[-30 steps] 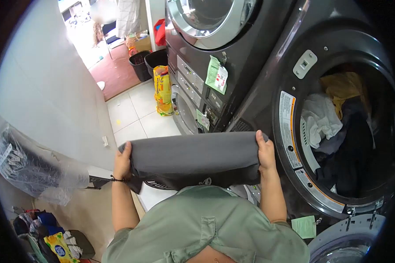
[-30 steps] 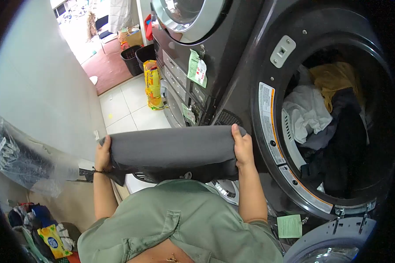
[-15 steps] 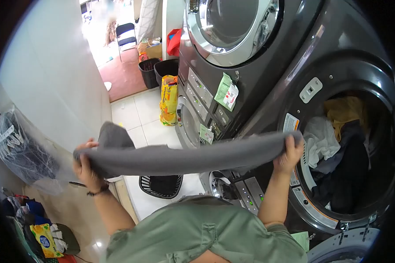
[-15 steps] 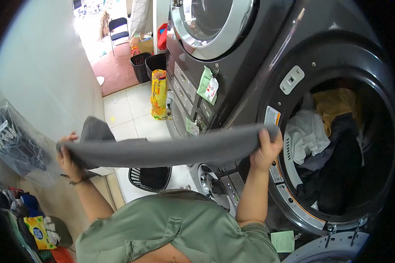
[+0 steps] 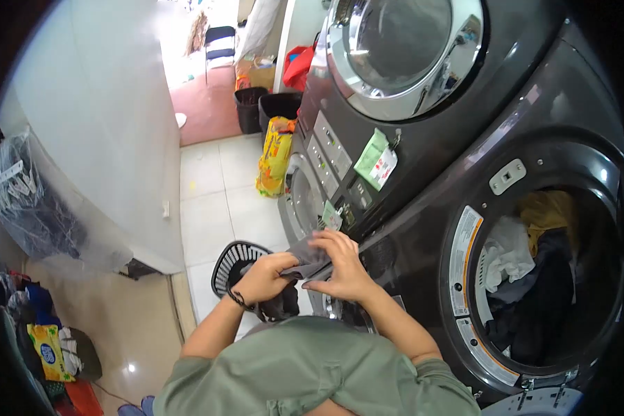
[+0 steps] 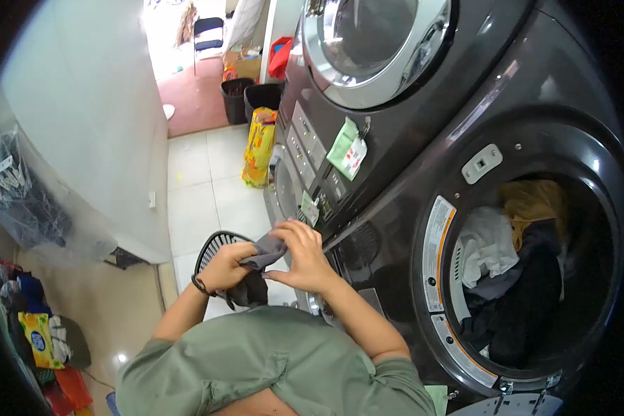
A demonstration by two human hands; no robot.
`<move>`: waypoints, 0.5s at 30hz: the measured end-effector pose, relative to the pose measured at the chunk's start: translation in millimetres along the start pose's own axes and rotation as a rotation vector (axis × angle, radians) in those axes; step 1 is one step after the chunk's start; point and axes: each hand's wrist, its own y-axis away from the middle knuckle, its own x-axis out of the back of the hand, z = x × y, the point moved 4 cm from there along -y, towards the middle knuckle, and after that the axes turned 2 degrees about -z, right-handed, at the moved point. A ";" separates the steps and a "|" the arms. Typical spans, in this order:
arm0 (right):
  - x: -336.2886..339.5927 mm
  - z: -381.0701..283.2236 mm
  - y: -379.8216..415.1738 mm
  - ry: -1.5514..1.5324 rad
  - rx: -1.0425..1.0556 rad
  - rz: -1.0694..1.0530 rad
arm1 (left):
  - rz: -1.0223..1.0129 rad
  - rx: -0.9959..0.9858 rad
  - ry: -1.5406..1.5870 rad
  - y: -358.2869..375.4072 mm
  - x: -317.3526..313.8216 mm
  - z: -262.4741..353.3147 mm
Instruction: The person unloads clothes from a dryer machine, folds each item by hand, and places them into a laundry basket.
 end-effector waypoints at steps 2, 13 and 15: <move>-37.4 33.2 9.2 0.086 -0.045 -0.192 | -0.082 0.123 0.181 7.6 5.9 -15.5; -113.3 52.5 -9.3 -0.134 -0.204 -0.070 | 0.406 0.216 -0.134 43.3 73.8 -150.7; -134.1 51.9 -2.1 -0.187 -0.148 -0.163 | 0.429 0.193 -0.127 74.5 67.4 -207.0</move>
